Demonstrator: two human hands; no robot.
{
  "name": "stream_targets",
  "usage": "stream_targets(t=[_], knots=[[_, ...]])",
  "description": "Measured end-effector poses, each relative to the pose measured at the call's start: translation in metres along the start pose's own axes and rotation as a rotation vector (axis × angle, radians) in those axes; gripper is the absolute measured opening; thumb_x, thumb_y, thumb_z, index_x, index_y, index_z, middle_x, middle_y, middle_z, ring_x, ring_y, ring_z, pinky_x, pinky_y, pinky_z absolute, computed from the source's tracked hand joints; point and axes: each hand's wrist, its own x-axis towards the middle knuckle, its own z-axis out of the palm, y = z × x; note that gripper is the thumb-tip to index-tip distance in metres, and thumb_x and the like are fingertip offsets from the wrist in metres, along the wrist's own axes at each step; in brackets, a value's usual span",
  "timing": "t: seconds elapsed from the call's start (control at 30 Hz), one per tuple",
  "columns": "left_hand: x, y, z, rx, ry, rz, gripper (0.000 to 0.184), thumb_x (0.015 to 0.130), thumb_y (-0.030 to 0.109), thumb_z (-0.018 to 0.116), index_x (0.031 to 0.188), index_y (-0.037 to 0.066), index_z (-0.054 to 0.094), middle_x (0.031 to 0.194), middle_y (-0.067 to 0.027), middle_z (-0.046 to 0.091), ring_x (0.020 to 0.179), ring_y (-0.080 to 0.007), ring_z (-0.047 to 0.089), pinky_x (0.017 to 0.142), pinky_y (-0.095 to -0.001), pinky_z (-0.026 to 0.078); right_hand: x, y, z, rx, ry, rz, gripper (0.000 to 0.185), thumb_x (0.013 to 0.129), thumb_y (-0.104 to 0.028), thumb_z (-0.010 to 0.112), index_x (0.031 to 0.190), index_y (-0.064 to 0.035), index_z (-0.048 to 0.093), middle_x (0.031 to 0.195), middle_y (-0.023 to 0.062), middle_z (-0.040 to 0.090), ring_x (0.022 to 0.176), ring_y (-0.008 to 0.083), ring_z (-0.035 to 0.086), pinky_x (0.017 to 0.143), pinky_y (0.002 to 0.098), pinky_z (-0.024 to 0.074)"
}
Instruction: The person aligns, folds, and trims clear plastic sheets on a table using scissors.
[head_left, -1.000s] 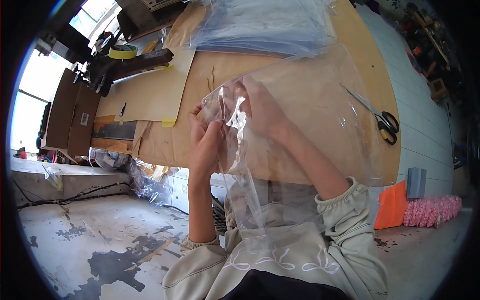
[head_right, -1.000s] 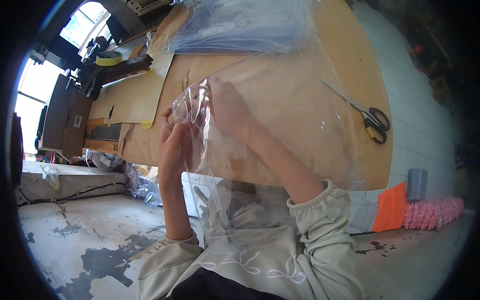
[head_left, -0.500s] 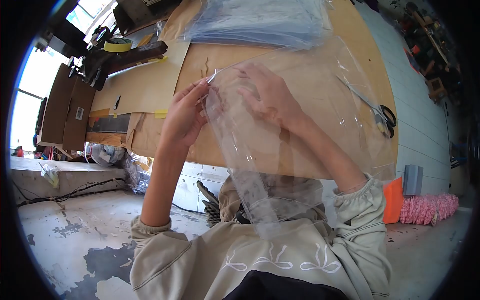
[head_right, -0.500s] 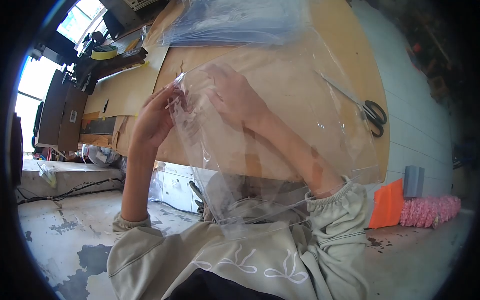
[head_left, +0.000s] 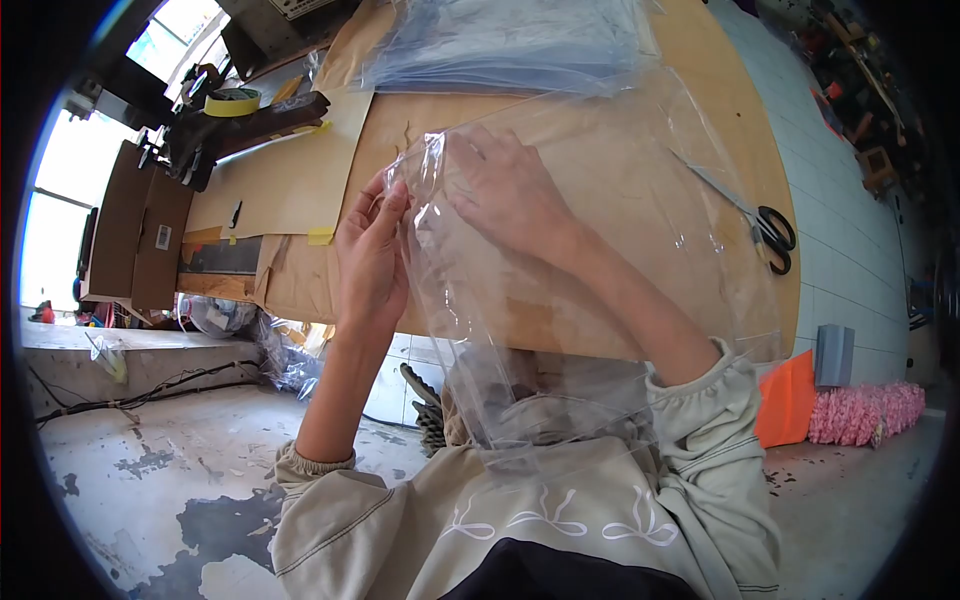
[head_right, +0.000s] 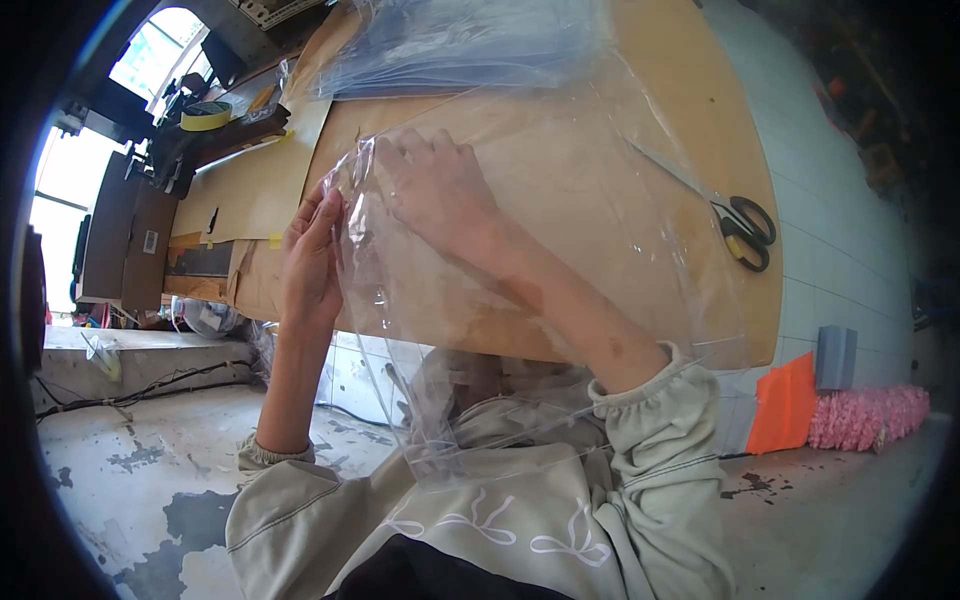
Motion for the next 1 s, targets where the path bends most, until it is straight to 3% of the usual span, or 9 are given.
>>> stream_targets(t=[0.13, 0.2, 0.4, 0.63, 0.7, 0.8, 0.9, 1.0], knots=[[-0.01, -0.003, 0.013, -0.034, 0.009, 0.099, 0.031, 0.091, 0.011, 0.053, 0.118, -0.002, 0.048, 0.098, -0.0045, 0.059, 0.089, -0.0085, 0.057, 0.081, -0.0224, 0.048, -0.004, 0.001, 0.004, 0.035, 0.055, 0.004, 0.044, 0.076, -0.021, 0.061, 0.117, -0.0082, 0.049, 0.112, 0.0118, 0.051, 0.104, 0.0315, 0.047, 0.088, 0.043, 0.039], [-0.014, -0.004, 0.015, -0.041, -0.008, 0.043, 0.032, 0.092, 0.013, 0.052, 0.12, -0.001, 0.048, 0.099, -0.0037, 0.059, 0.09, -0.0078, 0.056, 0.082, -0.0219, 0.047, -0.004, 0.01, 0.005, 0.101, 0.084, -0.033, 0.043, 0.076, -0.02, 0.061, 0.116, -0.0085, 0.051, 0.113, 0.0105, 0.052, 0.105, 0.0298, 0.047, 0.088, 0.0423, 0.0383], [-0.012, -0.008, 0.013, 0.083, -0.028, 0.05, 0.032, 0.093, 0.015, 0.05, 0.122, 0.0, 0.05, 0.105, -0.0033, 0.058, 0.091, -0.0058, 0.054, 0.081, -0.0201, 0.044, -0.005, 0.011, 0.002, 0.277, 0.024, -0.07, 0.043, 0.079, -0.024, 0.061, 0.119, -0.0137, 0.053, 0.121, 0.0055, 0.053, 0.116, 0.0189, 0.045, 0.096, 0.0388, 0.0278], [0.0, 0.009, 0.001, 0.22, -0.135, -0.139, 0.035, 0.092, 0.012, 0.051, 0.124, -0.002, 0.048, 0.105, -0.0041, 0.059, 0.085, -0.0078, 0.055, 0.076, -0.0204, 0.044, -0.005, 0.013, 0.01, 0.191, 0.048, -0.05, 0.042, 0.082, -0.027, 0.056, 0.12, -0.0094, 0.051, 0.118, 0.0088, 0.055, 0.113, 0.0205, 0.049, 0.096, 0.0398, 0.0268], [0.008, 0.018, 0.001, 0.301, -0.151, -0.153, 0.033, 0.091, 0.011, 0.052, 0.12, -0.003, 0.047, 0.102, -0.0076, 0.06, 0.088, -0.0113, 0.059, 0.078, -0.0228, 0.049, -0.007, 0.011, 0.009, 0.15, 0.051, -0.044, 0.041, 0.083, -0.028, 0.054, 0.119, -0.008, 0.051, 0.116, 0.0099, 0.056, 0.111, 0.0211, 0.05, 0.096, 0.0403, 0.0268], [0.019, 0.019, 0.002, 0.4, -0.142, -0.175, 0.03, 0.089, 0.009, 0.054, 0.115, -0.004, 0.047, 0.101, -0.0104, 0.061, 0.09, -0.0134, 0.06, 0.078, -0.024, 0.051, -0.009, 0.011, 0.01, 0.036, -0.036, -0.054, 0.039, 0.087, -0.031, 0.05, 0.12, -0.0083, 0.05, 0.114, 0.0102, 0.057, 0.107, 0.0226, 0.052, 0.095, 0.0415, 0.0278], [0.027, 0.012, 0.0, 0.471, -0.146, -0.137, 0.028, 0.088, 0.007, 0.056, 0.112, -0.004, 0.046, 0.1, -0.0114, 0.06, 0.089, -0.0141, 0.061, 0.076, -0.0241, 0.053, -0.004, 0.01, 0.005, -0.173, -0.296, -0.065, 0.037, 0.091, -0.033, 0.045, 0.119, -0.0084, 0.051, 0.113, 0.0091, 0.057, 0.104, 0.024, 0.054, 0.092, 0.0443, 0.0299], [0.028, 0.007, 0.0, 0.5, -0.147, -0.079, 0.027, 0.087, 0.005, 0.056, 0.111, -0.004, 0.046, 0.098, -0.0103, 0.06, 0.086, -0.0133, 0.061, 0.075, -0.0232, 0.053, -0.008, 0.016, 0.011, -0.064, -0.149, -0.157, 0.041, 0.093, -0.037, 0.04, 0.121, -0.0093, 0.051, 0.121, 0.0093, 0.054, 0.113, 0.023, 0.049, 0.097, 0.0512, 0.027]])
